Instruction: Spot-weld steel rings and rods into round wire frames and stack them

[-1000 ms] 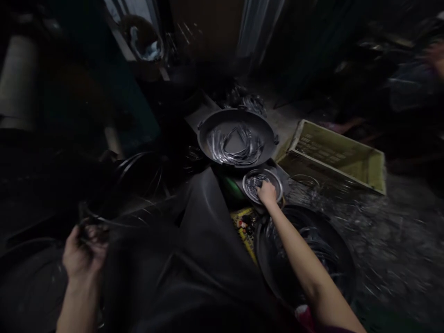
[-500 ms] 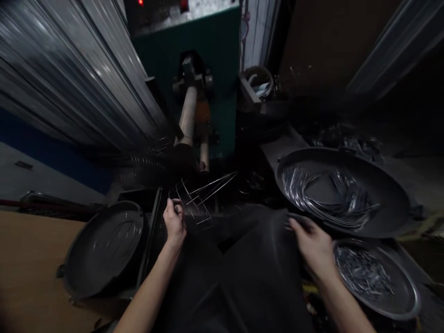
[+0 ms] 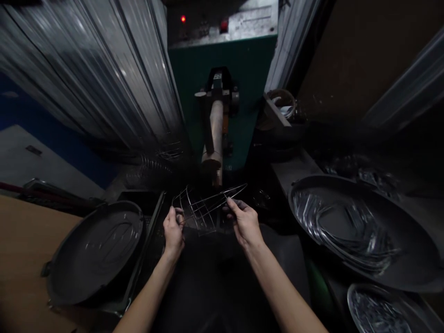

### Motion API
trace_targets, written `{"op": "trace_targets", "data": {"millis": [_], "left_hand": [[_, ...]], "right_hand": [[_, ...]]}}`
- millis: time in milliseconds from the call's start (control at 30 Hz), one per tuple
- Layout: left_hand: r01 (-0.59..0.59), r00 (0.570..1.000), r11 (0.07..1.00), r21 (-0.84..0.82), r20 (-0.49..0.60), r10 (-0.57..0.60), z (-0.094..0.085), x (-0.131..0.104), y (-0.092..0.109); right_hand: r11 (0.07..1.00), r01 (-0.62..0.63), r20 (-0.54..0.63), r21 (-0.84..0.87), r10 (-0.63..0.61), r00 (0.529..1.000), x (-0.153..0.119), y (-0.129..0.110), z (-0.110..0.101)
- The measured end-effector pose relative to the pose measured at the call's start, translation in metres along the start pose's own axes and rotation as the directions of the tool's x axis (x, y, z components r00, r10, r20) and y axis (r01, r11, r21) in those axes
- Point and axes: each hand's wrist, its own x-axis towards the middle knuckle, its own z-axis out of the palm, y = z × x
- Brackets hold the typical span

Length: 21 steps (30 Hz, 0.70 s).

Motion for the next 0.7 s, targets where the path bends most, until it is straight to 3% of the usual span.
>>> {"op": "trace_targets", "data": {"millis": [200,500,700], "left_hand": [[-0.039,0.999,0.997,0.066,-0.019,0.04,-0.004,0.003,0.0],[0.036,0.999,0.999,0.003,-0.038,-0.036,-0.005,0.006,0.006],[0.063,0.998,0.997,-0.041,-0.025,-0.064,-0.005,0.01,0.012]], "right_hand": [[0.992,-0.111,-0.03,0.06,0.113,0.993,-0.005,-0.001,0.012],[0.995,-0.094,-0.111,0.03,0.097,0.989,-0.01,-0.002,0.029],[0.994,-0.102,-0.103,0.047,0.107,0.989,-0.01,-0.005,0.038]]}}
